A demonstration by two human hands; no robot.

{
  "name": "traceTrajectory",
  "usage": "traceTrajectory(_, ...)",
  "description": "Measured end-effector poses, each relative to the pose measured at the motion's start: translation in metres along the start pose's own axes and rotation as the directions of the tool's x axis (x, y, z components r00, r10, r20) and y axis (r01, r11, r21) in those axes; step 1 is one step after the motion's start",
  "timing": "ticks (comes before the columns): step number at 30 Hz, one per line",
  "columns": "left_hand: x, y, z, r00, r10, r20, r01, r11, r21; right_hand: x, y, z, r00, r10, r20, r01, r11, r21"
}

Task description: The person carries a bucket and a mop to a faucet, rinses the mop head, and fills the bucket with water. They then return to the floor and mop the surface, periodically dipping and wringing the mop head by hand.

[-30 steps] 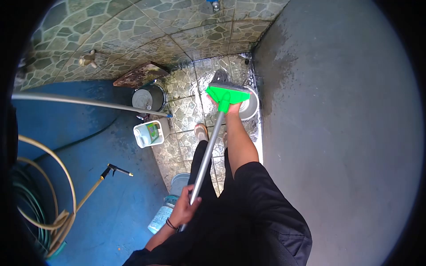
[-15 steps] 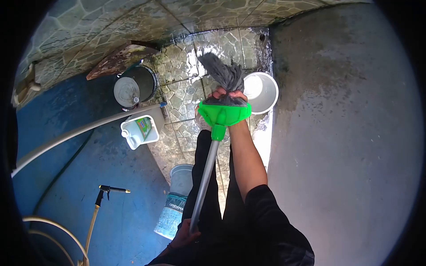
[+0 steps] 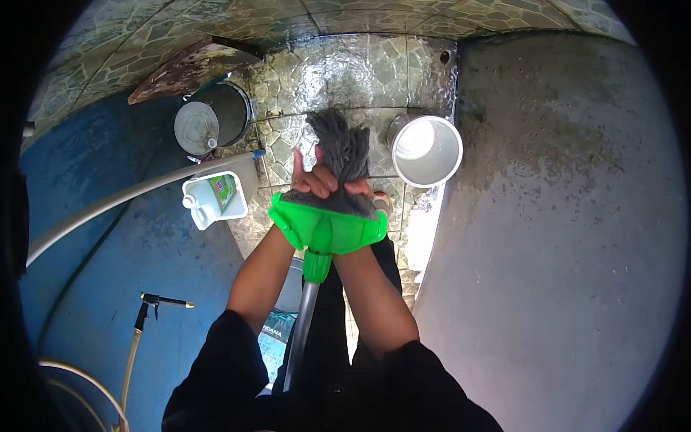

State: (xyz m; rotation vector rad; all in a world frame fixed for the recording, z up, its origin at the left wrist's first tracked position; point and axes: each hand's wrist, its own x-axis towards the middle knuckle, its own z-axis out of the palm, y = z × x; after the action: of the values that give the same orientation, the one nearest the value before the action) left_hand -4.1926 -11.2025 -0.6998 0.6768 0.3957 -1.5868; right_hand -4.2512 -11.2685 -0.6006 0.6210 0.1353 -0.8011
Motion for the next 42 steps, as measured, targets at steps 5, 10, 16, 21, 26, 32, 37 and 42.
traceTrajectory(5, 0.045, 0.008, 0.027, 0.985, -0.121, 0.121, 0.153, 0.939, -0.309, -0.021, 0.004, -0.042, 0.995, 0.025, 0.099, -0.041, 0.987, 0.157)
traceTrajectory(10, 0.118, 0.011, -0.040, 0.999, 0.008, -0.051, -0.005, 0.998, 0.057, -0.031, -0.027, -0.094, 0.999, 0.051, -0.015, -0.049, 0.993, 0.105)
traceTrajectory(16, 0.214, 0.043, -0.075, 0.983, 0.120, -0.140, 0.115, 0.194, 0.974, 0.013, -0.125, -0.179, 0.906, 0.333, -0.262, -0.424, 0.726, -0.542)
traceTrajectory(21, 0.257, 0.030, -0.063, 0.973, 0.225, -0.041, 0.167, -0.573, 0.802, 0.052, -0.163, -0.227, 0.867, -0.034, -0.498, -0.446, 0.394, -0.803)
traceTrajectory(26, 0.295, 0.002, -0.046, 0.955, 0.291, 0.050, 0.220, -0.815, 0.536, 0.086, -0.198, -0.223, 0.947, -0.167, -0.276, -0.291, -0.075, -0.954)
traceTrajectory(32, 0.318, 0.008, -0.034, 0.898, 0.407, 0.166, 0.283, -0.825, 0.489, 0.102, -0.220, -0.198, 0.952, -0.214, -0.218, -0.286, -0.380, -0.879)
traceTrajectory(37, 0.301, 0.040, -0.026, 0.977, 0.157, 0.147, -0.099, -0.281, 0.955, 0.096, -0.225, -0.205, 0.980, 0.101, -0.173, -0.194, 0.273, -0.942)
traceTrajectory(42, 0.283, 0.057, -0.069, 0.726, -0.659, 0.194, 0.520, 0.711, 0.473, 0.077, -0.217, -0.214, 0.962, 0.189, 0.197, -0.128, 0.950, -0.285)
